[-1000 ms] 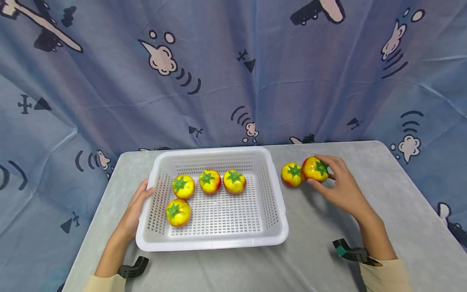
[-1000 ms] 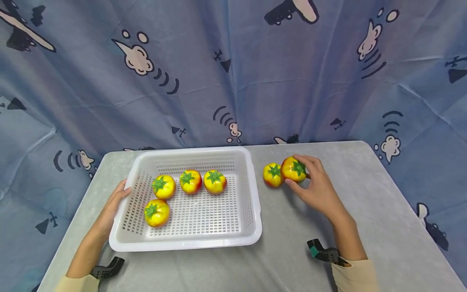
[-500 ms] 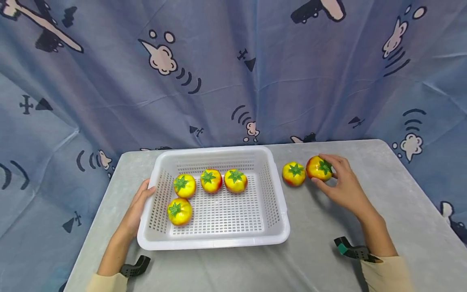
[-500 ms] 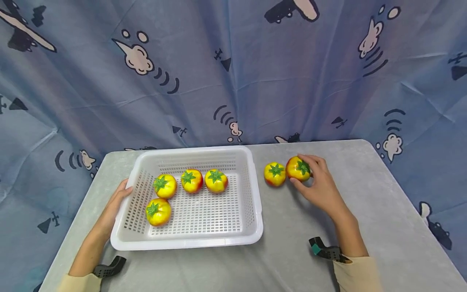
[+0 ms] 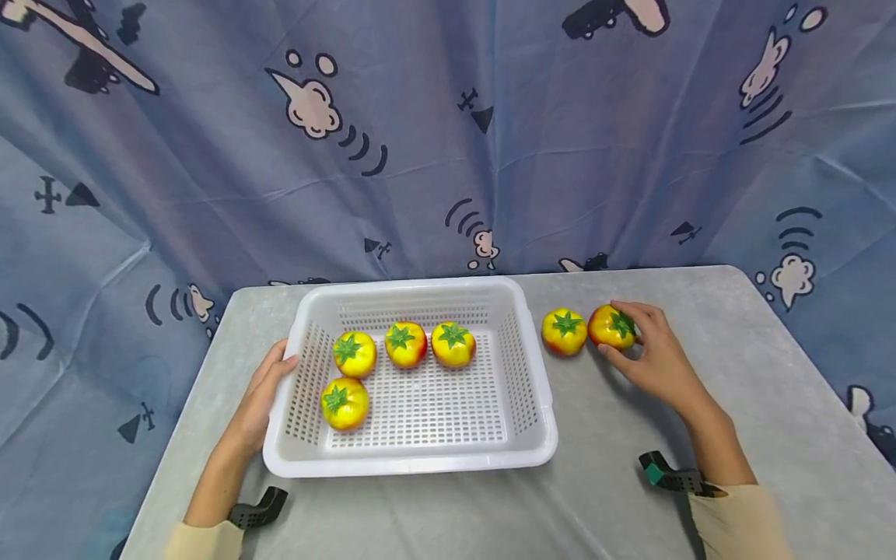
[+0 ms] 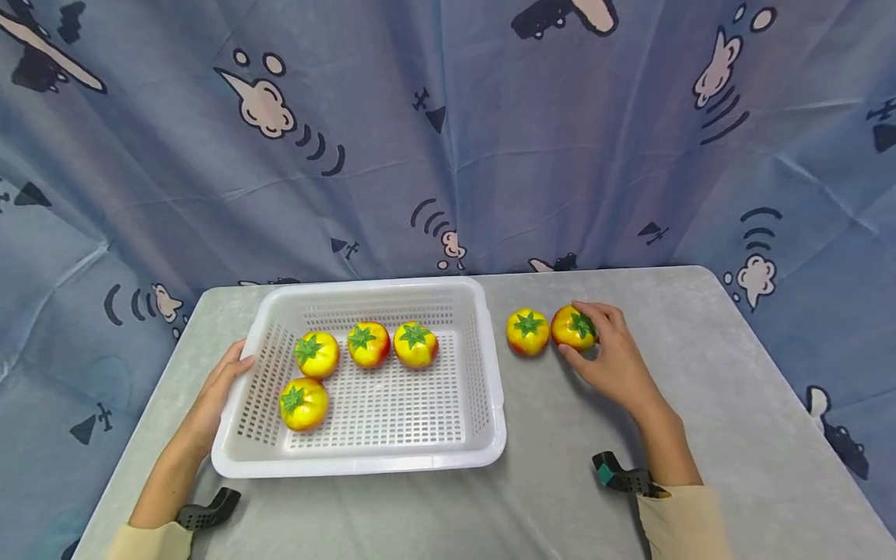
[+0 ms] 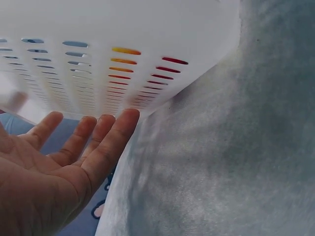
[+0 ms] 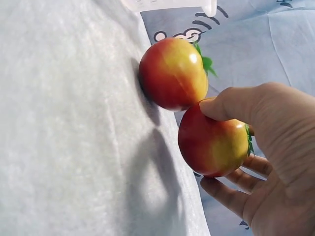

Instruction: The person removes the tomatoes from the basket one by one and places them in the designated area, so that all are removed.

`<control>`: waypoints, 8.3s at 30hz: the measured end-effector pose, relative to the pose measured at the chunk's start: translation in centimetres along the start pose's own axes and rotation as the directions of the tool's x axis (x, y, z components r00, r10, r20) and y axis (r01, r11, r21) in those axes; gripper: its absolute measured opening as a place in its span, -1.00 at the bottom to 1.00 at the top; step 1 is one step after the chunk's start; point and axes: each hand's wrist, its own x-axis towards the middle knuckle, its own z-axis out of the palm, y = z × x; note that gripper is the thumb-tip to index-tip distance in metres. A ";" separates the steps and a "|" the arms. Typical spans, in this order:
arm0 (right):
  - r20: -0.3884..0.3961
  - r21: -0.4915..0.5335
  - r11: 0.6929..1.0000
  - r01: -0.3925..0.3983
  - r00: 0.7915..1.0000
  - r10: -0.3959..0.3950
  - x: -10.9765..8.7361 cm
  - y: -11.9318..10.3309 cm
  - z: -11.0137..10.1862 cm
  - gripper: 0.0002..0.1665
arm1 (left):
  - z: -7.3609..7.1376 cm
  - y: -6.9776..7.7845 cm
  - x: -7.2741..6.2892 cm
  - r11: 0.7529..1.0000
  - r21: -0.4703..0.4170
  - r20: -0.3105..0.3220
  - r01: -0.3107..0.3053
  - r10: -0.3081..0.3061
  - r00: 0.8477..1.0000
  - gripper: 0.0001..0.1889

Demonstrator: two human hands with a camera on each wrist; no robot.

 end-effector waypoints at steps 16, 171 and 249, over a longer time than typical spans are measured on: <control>0.030 -0.012 1.000 0.003 1.000 -0.003 0.2 0.9 0.7 -0.14 | 0.2 0.2 -0.1 1.000 -0.017 -0.024 0.023 -0.023 0.999 -0.42; 0.020 -0.062 0.998 0.013 1.000 -0.012 0.4 -3.4 -0.6 -0.19 | 0.0 0.3 0.2 1.000 -0.015 0.006 0.027 -0.027 1.000 -0.41; 0.499 0.139 0.878 0.459 0.733 -0.462 6.4 -23.6 6.1 -0.32 | -0.1 0.0 0.1 0.999 -0.027 0.020 0.034 -0.033 0.999 -0.41</control>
